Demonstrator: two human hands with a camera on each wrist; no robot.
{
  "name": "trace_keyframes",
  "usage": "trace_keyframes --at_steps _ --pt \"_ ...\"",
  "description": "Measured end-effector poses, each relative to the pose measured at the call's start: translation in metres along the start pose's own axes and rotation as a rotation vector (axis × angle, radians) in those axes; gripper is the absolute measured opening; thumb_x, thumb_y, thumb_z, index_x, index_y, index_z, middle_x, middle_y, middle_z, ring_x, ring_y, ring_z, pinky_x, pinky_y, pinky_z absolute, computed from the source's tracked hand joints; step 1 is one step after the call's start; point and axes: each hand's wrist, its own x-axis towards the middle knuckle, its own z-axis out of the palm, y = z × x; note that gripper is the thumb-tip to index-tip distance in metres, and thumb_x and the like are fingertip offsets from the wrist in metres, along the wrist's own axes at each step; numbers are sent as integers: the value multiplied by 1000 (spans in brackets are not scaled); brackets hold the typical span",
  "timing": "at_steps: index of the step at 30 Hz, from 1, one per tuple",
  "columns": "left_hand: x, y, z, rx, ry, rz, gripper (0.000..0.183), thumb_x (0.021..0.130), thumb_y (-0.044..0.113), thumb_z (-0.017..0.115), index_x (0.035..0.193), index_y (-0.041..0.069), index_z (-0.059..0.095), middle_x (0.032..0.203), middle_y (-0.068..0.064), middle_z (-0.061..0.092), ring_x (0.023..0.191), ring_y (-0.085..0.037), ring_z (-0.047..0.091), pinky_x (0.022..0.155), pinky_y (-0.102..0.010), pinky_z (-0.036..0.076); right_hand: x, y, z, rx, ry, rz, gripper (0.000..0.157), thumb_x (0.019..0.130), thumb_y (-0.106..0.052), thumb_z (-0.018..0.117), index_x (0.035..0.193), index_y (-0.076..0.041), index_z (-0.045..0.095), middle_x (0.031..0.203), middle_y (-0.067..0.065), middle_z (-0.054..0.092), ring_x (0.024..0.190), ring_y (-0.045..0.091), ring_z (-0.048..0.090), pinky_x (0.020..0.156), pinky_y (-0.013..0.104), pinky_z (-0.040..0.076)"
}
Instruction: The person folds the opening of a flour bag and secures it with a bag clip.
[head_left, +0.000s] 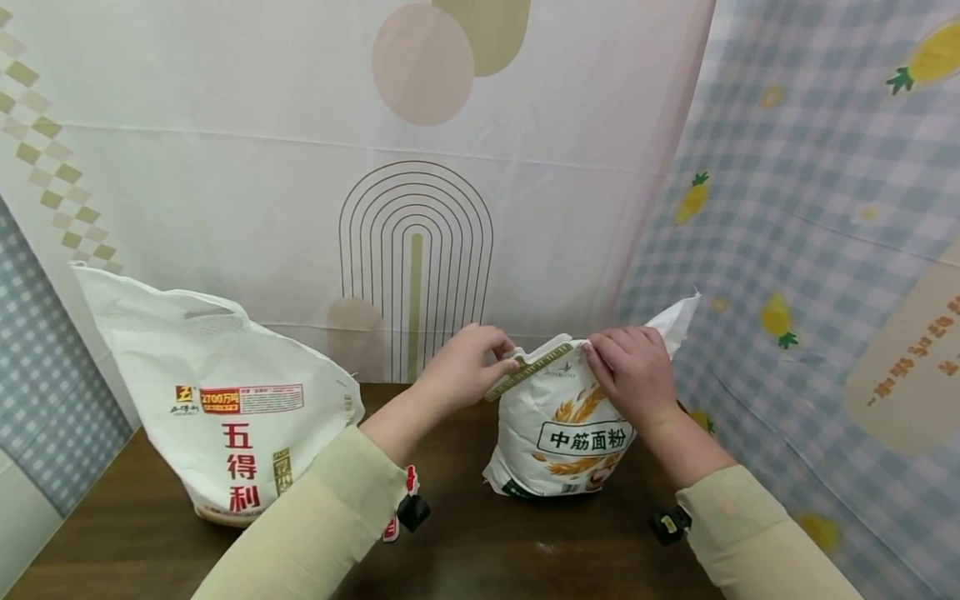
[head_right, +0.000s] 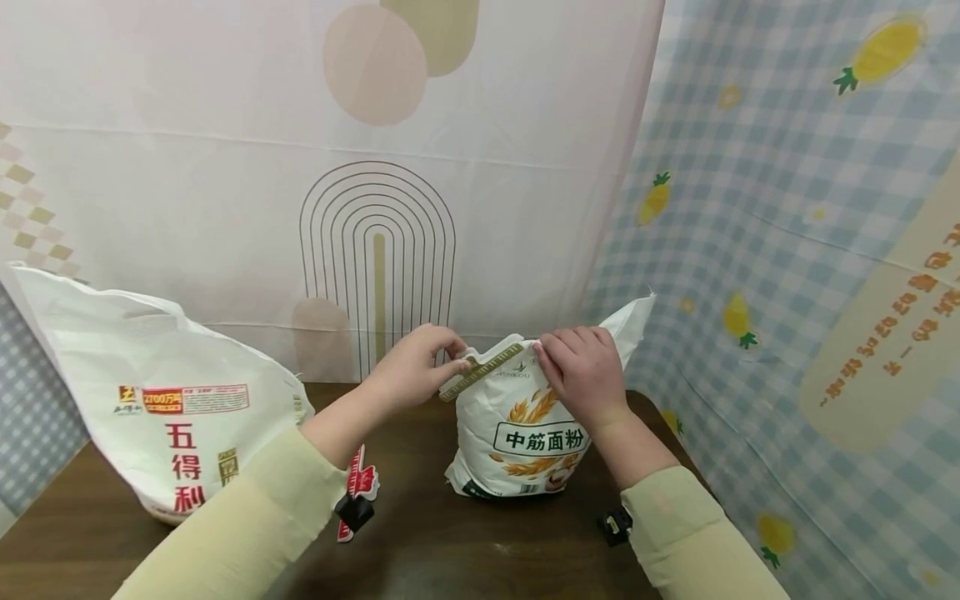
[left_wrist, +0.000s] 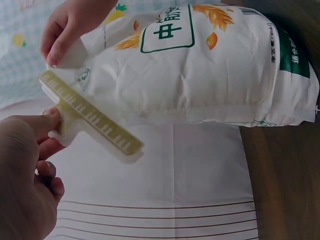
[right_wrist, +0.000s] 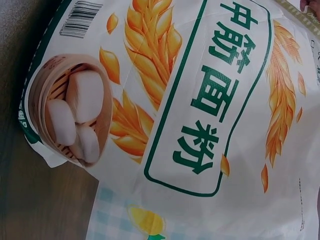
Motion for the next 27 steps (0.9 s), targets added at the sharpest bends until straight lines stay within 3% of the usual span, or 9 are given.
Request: trace_keyframes --at_steps 7,12,22,27 --pt "4 13 -4 206 9 115 11 94 28 69 95 17 68 92 8 64 85 -13 50 82 -30 44 0 2 -2 13 -8 -36 33 102 -30 53 90 -6 71 82 9 70 74 33 62 75 51 44" --pt "5 22 -5 294 1 146 11 95 28 68 92 18 66 90 8 64 79 -14 47 77 -31 41 0 2 -4 22 -20 -41 34 103 -30 51 91 -5 71 83 9 70 76 32 63 76 51 44" --pt "6 18 0 196 -23 61 12 94 29 69 88 19 64 88 10 62 82 -12 47 75 -29 42 2 0 -6 39 -48 -28 36 104 -32 50 90 -6 71 83 9 71 76 30 64 76 51 44" --pt "7 12 3 85 -48 9 11 92 31 72 90 20 68 89 12 63 88 -13 52 78 -30 46 3 0 -7 35 -60 -20 38 105 -35 48 89 -7 70 84 8 72 76 29 64 76 50 44"
